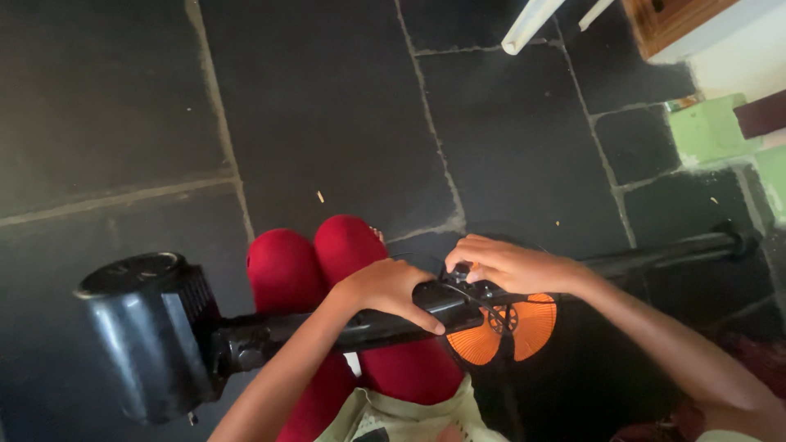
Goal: The person sits on the floor and disassembles a black pedestal fan. They remove the motor housing, detach the fan blades, and separate the pole sections. The person then reassembles the fan by reattaching the motor housing, blades, and pole sections.
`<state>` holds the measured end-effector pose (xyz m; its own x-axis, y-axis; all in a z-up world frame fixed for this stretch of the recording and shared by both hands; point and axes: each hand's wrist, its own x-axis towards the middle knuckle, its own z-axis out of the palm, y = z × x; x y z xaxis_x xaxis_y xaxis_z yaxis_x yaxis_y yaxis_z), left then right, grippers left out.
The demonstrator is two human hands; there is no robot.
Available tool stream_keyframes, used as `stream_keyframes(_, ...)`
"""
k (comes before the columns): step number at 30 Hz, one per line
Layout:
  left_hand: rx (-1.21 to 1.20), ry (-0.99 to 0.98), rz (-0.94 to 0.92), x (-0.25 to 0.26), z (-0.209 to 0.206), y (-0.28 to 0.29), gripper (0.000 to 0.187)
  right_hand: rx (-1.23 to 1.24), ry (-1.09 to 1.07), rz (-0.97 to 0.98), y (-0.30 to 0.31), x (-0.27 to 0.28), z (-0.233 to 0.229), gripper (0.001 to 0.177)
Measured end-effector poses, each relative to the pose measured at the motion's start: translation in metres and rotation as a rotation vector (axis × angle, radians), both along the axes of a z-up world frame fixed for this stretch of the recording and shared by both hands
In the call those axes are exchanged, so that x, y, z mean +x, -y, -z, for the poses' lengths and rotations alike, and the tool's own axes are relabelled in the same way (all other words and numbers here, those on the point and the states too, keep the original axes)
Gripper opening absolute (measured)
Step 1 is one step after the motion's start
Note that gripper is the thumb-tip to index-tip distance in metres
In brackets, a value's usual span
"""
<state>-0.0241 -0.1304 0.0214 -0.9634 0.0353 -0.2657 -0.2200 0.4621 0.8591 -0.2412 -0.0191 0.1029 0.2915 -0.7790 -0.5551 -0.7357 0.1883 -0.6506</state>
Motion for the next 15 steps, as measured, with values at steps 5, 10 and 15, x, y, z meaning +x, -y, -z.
stream_keyframes(5,-0.052,-0.035,-0.02,-0.001,0.002,-0.004,0.079,-0.069,-0.16,-0.093,0.006,0.007,-0.004,0.018)
stream_keyframes(10,-0.076,-0.034,-0.025,0.003,0.005,-0.009,0.076,-0.108,-0.17,-0.182,0.001,0.013,-0.006,0.017)
stream_keyframes(15,-0.195,-0.112,-0.087,0.007,0.002,-0.016,0.076,-0.363,-0.1,-0.307,-0.01,0.01,-0.003,0.032)
